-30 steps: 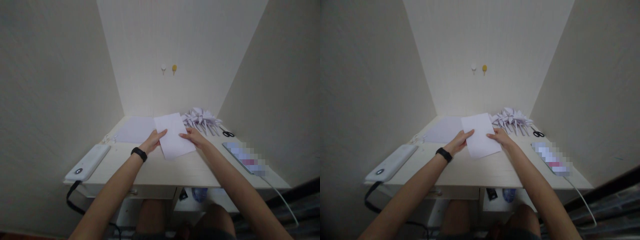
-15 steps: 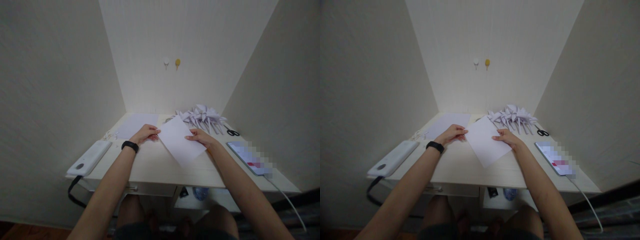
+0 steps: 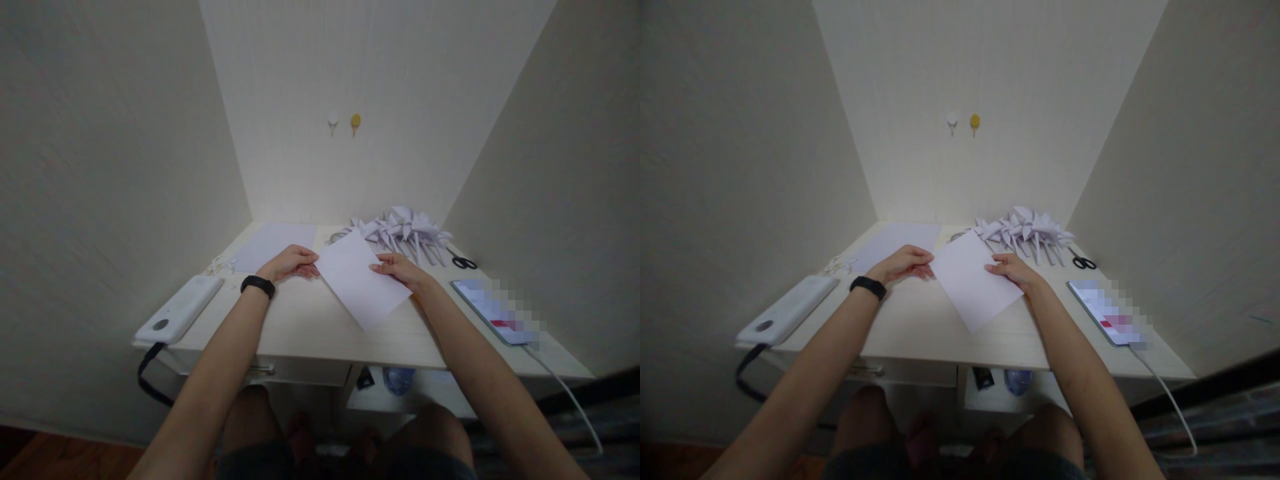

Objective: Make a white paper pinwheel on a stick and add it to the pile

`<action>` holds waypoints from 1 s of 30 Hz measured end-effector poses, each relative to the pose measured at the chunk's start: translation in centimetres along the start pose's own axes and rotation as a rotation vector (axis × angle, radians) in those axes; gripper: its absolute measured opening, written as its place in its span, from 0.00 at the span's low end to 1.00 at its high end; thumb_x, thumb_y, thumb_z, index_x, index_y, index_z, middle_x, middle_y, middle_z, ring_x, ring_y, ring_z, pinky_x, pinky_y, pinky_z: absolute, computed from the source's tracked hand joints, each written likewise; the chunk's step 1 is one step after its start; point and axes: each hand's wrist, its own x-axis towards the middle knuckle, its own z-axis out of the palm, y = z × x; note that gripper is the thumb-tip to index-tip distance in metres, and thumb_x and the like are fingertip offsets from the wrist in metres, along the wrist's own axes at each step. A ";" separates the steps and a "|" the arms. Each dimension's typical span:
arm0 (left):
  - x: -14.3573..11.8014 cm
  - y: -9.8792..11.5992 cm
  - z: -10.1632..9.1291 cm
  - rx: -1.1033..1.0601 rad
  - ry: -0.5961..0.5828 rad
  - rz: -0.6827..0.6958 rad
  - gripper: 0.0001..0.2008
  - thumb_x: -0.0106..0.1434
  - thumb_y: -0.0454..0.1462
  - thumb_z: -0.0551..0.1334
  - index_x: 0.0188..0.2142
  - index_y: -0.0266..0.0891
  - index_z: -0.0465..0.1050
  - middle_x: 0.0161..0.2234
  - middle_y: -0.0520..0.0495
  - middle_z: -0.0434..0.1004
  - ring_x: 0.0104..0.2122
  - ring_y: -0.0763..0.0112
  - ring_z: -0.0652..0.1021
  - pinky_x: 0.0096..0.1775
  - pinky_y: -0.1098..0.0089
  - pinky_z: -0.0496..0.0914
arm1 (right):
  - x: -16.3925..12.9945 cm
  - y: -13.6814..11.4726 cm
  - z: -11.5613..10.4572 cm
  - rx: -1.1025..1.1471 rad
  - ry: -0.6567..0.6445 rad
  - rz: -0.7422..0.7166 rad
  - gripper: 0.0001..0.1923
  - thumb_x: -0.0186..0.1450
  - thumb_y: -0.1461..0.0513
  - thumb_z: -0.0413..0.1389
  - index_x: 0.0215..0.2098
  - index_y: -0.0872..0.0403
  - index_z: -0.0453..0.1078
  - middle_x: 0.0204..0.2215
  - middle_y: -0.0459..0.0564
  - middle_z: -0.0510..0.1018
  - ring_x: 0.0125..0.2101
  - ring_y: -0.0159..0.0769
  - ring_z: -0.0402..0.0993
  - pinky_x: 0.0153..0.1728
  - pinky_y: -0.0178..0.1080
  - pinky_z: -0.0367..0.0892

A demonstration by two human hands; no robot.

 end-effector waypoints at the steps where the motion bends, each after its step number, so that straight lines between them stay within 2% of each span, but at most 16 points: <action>1: -0.1 0.0 -0.1 -0.003 -0.006 -0.009 0.10 0.56 0.37 0.71 0.30 0.29 0.78 0.27 0.32 0.82 0.26 0.63 0.82 0.28 0.72 0.76 | 0.1 0.0 0.0 -0.005 0.003 -0.003 0.23 0.48 0.56 0.71 0.38 0.58 0.74 0.30 0.52 0.83 0.23 0.35 0.76 0.22 0.34 0.70; 9: -0.2 0.0 -0.8 -0.030 -0.055 -0.042 0.11 0.54 0.37 0.72 0.33 0.29 0.79 0.31 0.31 0.82 0.30 0.60 0.83 0.30 0.70 0.77 | 0.5 -0.1 0.0 -0.043 -0.029 -0.004 0.22 0.48 0.55 0.71 0.37 0.58 0.75 0.30 0.53 0.83 0.23 0.35 0.76 0.23 0.35 0.71; 15: 0.1 -0.2 -0.7 -0.057 0.080 -0.028 0.11 0.51 0.35 0.74 0.33 0.30 0.79 0.31 0.31 0.82 0.28 0.62 0.82 0.29 0.70 0.76 | 0.8 0.0 -0.3 -0.056 0.041 -0.005 0.20 0.47 0.55 0.71 0.33 0.57 0.74 0.26 0.51 0.81 0.21 0.35 0.74 0.21 0.36 0.68; 17: 0.4 -0.2 -0.4 -0.028 0.202 0.055 0.11 0.53 0.36 0.73 0.34 0.30 0.79 0.28 0.36 0.82 0.23 0.69 0.79 0.24 0.74 0.72 | 1.1 -0.1 -0.1 -0.064 0.156 -0.048 0.22 0.46 0.53 0.70 0.34 0.57 0.75 0.26 0.51 0.81 0.22 0.37 0.74 0.23 0.38 0.68; 18: 0.6 -0.1 -0.1 -0.004 0.297 0.123 0.11 0.54 0.36 0.72 0.33 0.31 0.78 0.24 0.40 0.80 0.19 0.74 0.76 0.22 0.77 0.69 | 1.3 -0.1 0.1 -0.077 0.260 -0.112 0.23 0.47 0.52 0.69 0.35 0.57 0.75 0.27 0.52 0.81 0.24 0.40 0.75 0.24 0.39 0.69; 20: 0.7 0.2 0.7 0.049 0.478 0.269 0.10 0.55 0.39 0.72 0.31 0.32 0.78 0.17 0.50 0.73 0.14 0.79 0.69 0.19 0.79 0.63 | 1.4 -0.2 0.9 -0.172 0.506 -0.303 0.24 0.52 0.49 0.65 0.40 0.57 0.76 0.32 0.54 0.82 0.31 0.45 0.76 0.30 0.42 0.71; 21: 0.6 0.3 1.3 0.067 0.497 0.320 0.11 0.55 0.40 0.72 0.30 0.33 0.77 0.16 0.52 0.71 0.15 0.79 0.69 0.20 0.78 0.63 | 1.3 -0.2 1.5 -0.264 0.623 -0.409 0.24 0.56 0.49 0.62 0.43 0.57 0.76 0.35 0.55 0.82 0.35 0.48 0.76 0.34 0.43 0.71; 23: 0.3 0.7 2.9 0.053 0.308 0.313 0.15 0.53 0.43 0.73 0.34 0.33 0.79 0.24 0.45 0.77 0.23 0.73 0.76 0.25 0.75 0.69 | 0.7 -0.1 3.2 -0.554 0.763 -0.541 0.23 0.63 0.51 0.54 0.49 0.57 0.75 0.42 0.57 0.81 0.42 0.48 0.75 0.43 0.44 0.70; 24: 0.1 0.8 3.8 0.000 0.171 0.303 0.21 0.51 0.44 0.74 0.42 0.35 0.78 0.34 0.40 0.81 0.30 0.68 0.80 0.30 0.73 0.72 | 0.3 0.1 4.2 -0.704 0.776 -0.562 0.22 0.66 0.53 0.51 0.51 0.57 0.75 0.43 0.59 0.81 0.42 0.47 0.75 0.45 0.43 0.68; 26: -0.3 0.8 5.5 -0.116 -0.026 0.303 0.31 0.47 0.45 0.76 0.51 0.40 0.75 0.49 0.36 0.78 0.42 0.59 0.81 0.38 0.65 0.75 | -0.6 0.4 6.4 -0.961 0.673 -0.593 0.23 0.68 0.57 0.48 0.57 0.56 0.72 0.43 0.59 0.80 0.41 0.44 0.75 0.46 0.41 0.66; 27: -0.3 0.6 6.3 -0.137 -0.069 0.311 0.31 0.48 0.46 0.75 0.51 0.41 0.74 0.51 0.36 0.77 0.44 0.57 0.80 0.40 0.64 0.75 | -1.0 0.5 7.4 -1.058 0.603 -0.588 0.23 0.69 0.58 0.48 0.59 0.55 0.70 0.41 0.59 0.80 0.40 0.43 0.75 0.45 0.40 0.66; 28: -0.3 0.5 6.8 -0.134 -0.067 0.322 0.28 0.49 0.46 0.75 0.48 0.38 0.76 0.48 0.36 0.78 0.43 0.57 0.80 0.40 0.64 0.75 | -1.3 0.7 8.2 -1.126 0.553 -0.593 0.23 0.69 0.57 0.48 0.59 0.54 0.69 0.40 0.59 0.80 0.39 0.42 0.75 0.44 0.39 0.66; 30: -0.1 0.1 7.4 -0.113 0.021 0.318 0.23 0.52 0.48 0.73 0.41 0.34 0.77 0.40 0.37 0.80 0.37 0.61 0.80 0.37 0.67 0.75 | -1.6 0.8 9.1 -1.185 0.435 -0.680 0.25 0.69 0.53 0.50 0.60 0.54 0.69 0.40 0.59 0.79 0.41 0.43 0.74 0.45 0.39 0.66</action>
